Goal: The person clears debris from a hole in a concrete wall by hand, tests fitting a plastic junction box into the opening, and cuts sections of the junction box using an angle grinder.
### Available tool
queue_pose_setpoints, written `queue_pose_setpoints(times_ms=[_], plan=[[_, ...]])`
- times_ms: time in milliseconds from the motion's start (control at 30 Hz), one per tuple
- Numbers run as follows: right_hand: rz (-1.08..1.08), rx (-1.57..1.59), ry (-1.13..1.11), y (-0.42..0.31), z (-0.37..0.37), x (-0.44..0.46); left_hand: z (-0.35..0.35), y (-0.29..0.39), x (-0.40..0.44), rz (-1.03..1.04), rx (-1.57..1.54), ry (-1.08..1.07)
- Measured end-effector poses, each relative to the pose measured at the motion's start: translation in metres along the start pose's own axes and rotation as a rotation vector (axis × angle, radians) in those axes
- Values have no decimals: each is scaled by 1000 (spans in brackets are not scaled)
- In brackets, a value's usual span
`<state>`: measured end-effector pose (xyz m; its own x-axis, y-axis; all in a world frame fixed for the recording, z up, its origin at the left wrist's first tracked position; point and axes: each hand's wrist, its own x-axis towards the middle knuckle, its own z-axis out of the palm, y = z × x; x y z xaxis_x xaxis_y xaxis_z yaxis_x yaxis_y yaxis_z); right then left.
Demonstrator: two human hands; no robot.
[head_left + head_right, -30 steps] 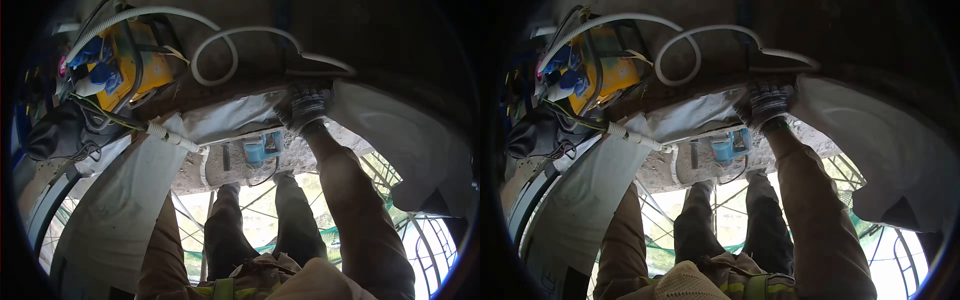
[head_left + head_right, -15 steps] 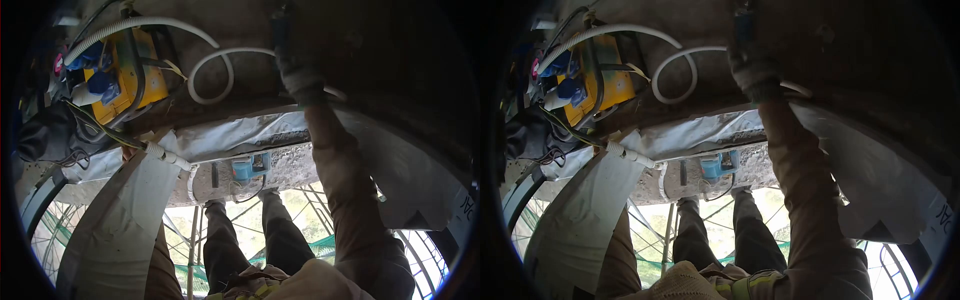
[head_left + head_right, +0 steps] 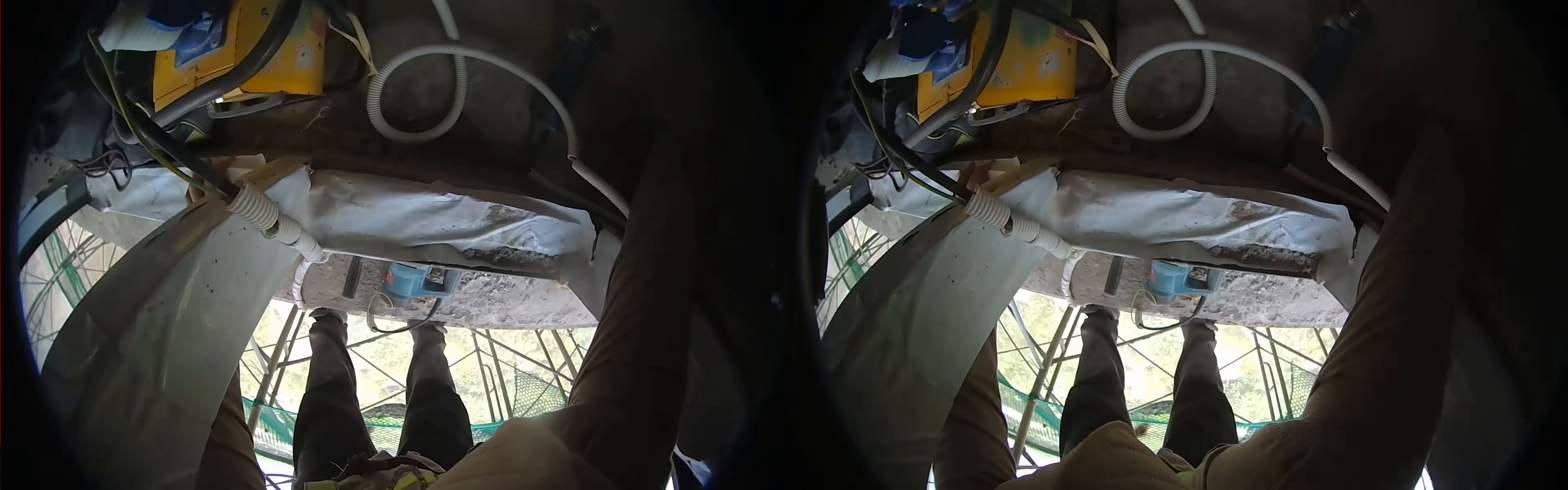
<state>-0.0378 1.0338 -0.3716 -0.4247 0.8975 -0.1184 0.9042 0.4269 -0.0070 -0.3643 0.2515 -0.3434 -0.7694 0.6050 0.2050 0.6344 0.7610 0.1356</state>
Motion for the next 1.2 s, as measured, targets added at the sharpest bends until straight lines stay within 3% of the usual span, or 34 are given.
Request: queue_pose_setpoints(times_ms=[1200], plan=[[-5, 37, 45, 42, 32, 14, 22, -38, -22, 5, 9, -13]])
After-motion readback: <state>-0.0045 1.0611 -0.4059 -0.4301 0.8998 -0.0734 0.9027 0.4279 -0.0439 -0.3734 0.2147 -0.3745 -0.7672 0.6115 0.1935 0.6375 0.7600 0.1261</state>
